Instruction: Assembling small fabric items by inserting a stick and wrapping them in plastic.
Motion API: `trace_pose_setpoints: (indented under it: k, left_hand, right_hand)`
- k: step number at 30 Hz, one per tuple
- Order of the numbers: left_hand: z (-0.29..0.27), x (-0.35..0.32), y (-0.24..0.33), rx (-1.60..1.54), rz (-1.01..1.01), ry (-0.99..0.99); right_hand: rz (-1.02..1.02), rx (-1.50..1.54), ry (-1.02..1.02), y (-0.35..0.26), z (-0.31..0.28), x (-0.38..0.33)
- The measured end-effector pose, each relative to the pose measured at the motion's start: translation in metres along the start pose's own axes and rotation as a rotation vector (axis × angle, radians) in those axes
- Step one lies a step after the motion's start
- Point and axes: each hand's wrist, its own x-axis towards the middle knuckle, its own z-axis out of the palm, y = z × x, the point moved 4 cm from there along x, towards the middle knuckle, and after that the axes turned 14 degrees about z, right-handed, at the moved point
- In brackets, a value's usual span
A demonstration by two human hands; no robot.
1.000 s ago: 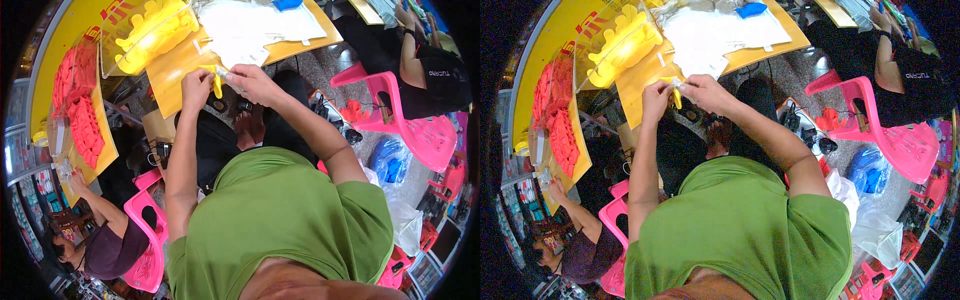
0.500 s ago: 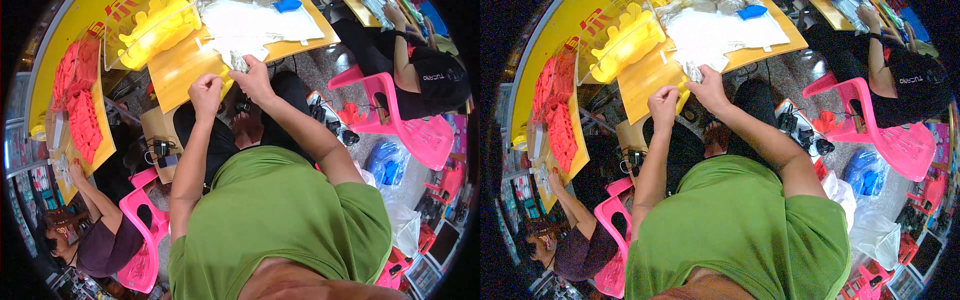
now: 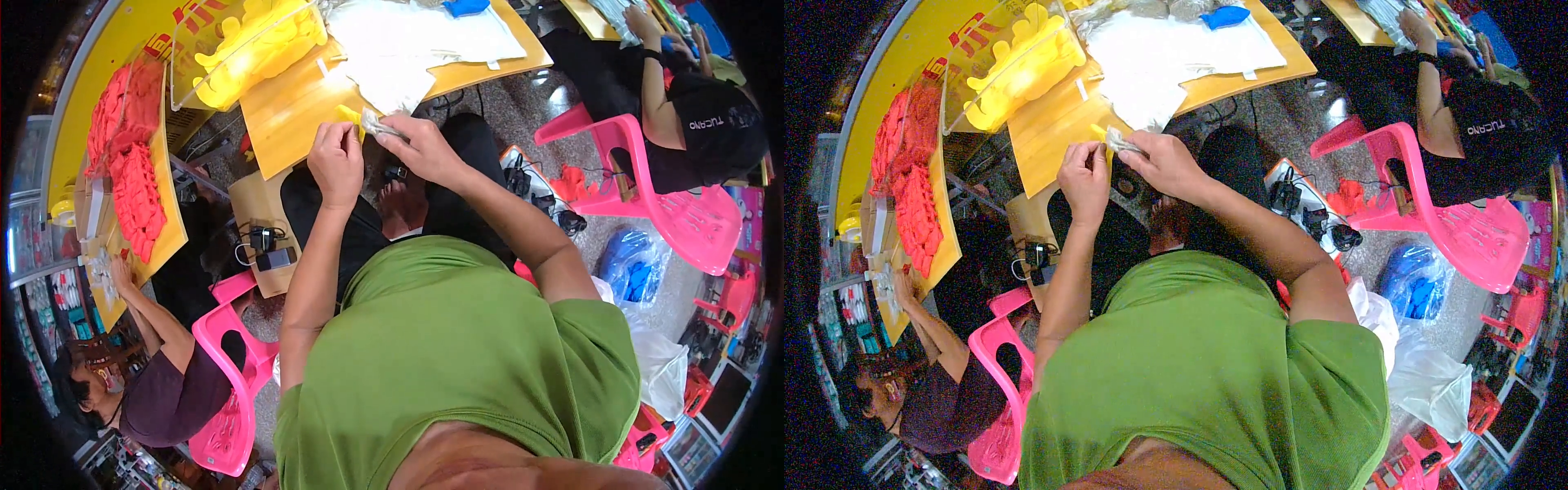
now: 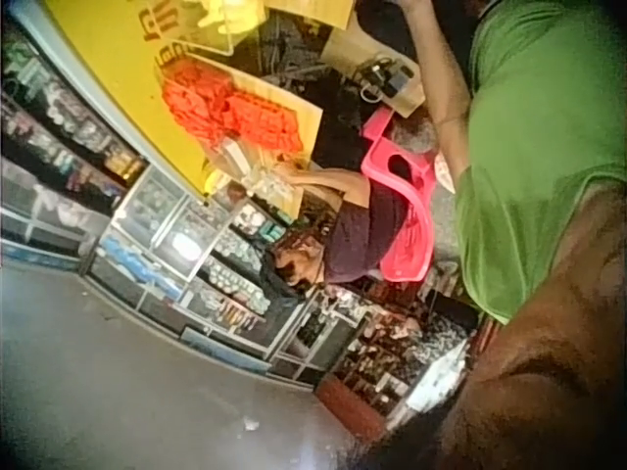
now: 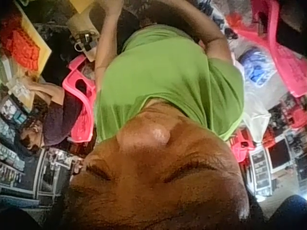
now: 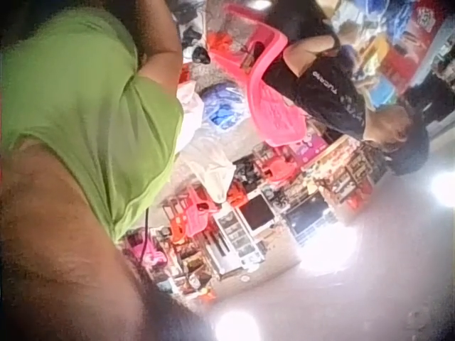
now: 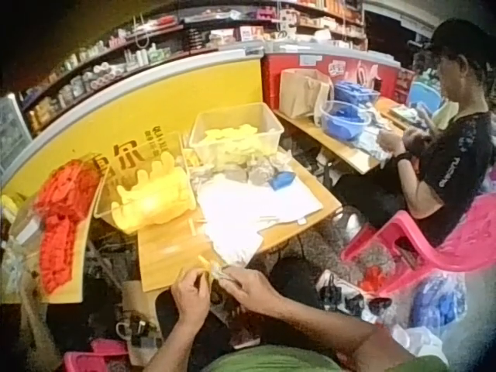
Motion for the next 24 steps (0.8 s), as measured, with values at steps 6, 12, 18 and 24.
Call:
trace_pose_setpoints:
  k: [6, 12, 18, 24]
  left_hand:
    - [-0.007, 0.002, 0.014, 0.125, 0.247, -0.019]
    - [-0.012, 0.001, 0.027, 0.297, 0.520, -0.053]
    - [-0.009, -0.003, 0.029, 0.256, 0.562, -0.116]
    - [-0.007, -0.006, 0.032, 0.286, 0.570, -0.178]
  right_hand:
    - [0.162, 0.118, -0.358, 0.005, -0.006, 0.005]
    - [0.397, 0.076, -0.464, 0.011, -0.013, 0.006]
    - [0.238, 0.015, -0.353, 0.002, -0.011, 0.003]
    - [0.485, 0.414, -0.091, 0.002, 0.004, -0.013]
